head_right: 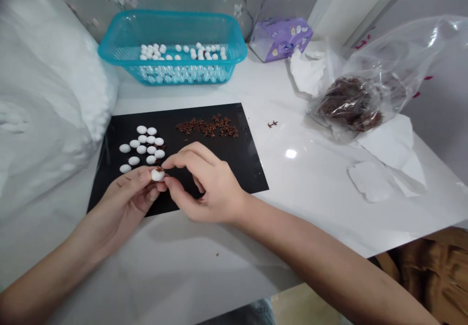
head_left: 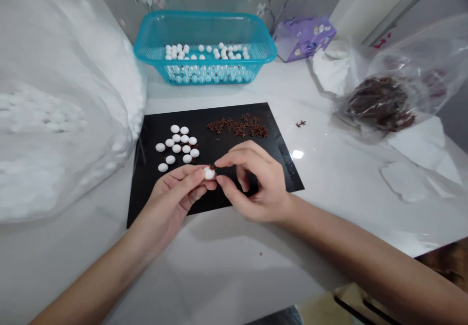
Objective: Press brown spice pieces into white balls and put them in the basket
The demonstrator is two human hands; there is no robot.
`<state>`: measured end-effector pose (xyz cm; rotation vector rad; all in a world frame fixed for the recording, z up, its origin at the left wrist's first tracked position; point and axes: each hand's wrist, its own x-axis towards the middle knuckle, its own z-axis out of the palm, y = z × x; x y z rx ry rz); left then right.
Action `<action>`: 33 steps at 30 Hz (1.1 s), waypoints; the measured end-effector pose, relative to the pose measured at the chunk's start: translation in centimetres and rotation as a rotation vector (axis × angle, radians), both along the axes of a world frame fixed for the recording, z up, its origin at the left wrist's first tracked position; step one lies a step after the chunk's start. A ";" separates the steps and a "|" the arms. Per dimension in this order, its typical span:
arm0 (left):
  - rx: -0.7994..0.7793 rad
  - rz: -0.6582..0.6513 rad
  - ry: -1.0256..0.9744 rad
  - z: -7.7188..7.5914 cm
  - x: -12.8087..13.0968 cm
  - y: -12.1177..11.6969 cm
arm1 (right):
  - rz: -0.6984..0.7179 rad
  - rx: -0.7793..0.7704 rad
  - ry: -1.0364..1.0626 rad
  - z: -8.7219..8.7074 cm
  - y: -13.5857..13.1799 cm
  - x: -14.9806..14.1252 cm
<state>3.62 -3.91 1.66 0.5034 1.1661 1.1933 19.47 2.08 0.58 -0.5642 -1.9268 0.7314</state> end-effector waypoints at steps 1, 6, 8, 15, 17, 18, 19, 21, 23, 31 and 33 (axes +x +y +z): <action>0.005 -0.006 -0.003 0.0 0.0 0.0 | 0.003 0.013 -0.013 -0.1 0.0 0.0; -0.001 -0.003 0.014 0.0 -0.1 0.1 | 0.055 0.099 -0.032 -0.1 -0.3 0.0; -0.009 -0.006 0.042 0.0 -0.2 0.1 | 0.100 0.108 -0.053 0.2 -0.1 0.3; 0.108 -0.179 0.515 0.4 -1.2 0.3 | -0.102 0.000 -0.349 0.9 2.9 1.5; 0.231 -0.231 0.734 0.4 -1.7 0.5 | -0.318 -0.030 -0.485 0.5 3.8 1.7; 0.286 -0.247 0.817 0.4 -1.9 0.6 | -0.396 -0.038 -0.547 0.3 4.2 1.8; 0.328 -0.253 0.883 0.4 -2.1 0.7 | -0.451 -0.044 -0.598 0.0 4.5 1.9; 0.384 -0.245 0.990 0.1 -2.6 0.7 | -0.498 -0.056 -0.659 -0.4 4.8 1.9; 0.428 -0.225 1.064 -0.2 -2.9 0.7 | -0.503 -0.077 -0.689 -0.6 4.9 1.9; 0.405 -0.084 1.092 -0.5 -3.4 0.8 | -0.519 -0.125 -0.705 -0.8 5.1 1.9; 0.422 -0.091 1.135 -0.6 -3.6 0.8 | -0.522 -0.127 -0.704 -0.8 5.2 2.0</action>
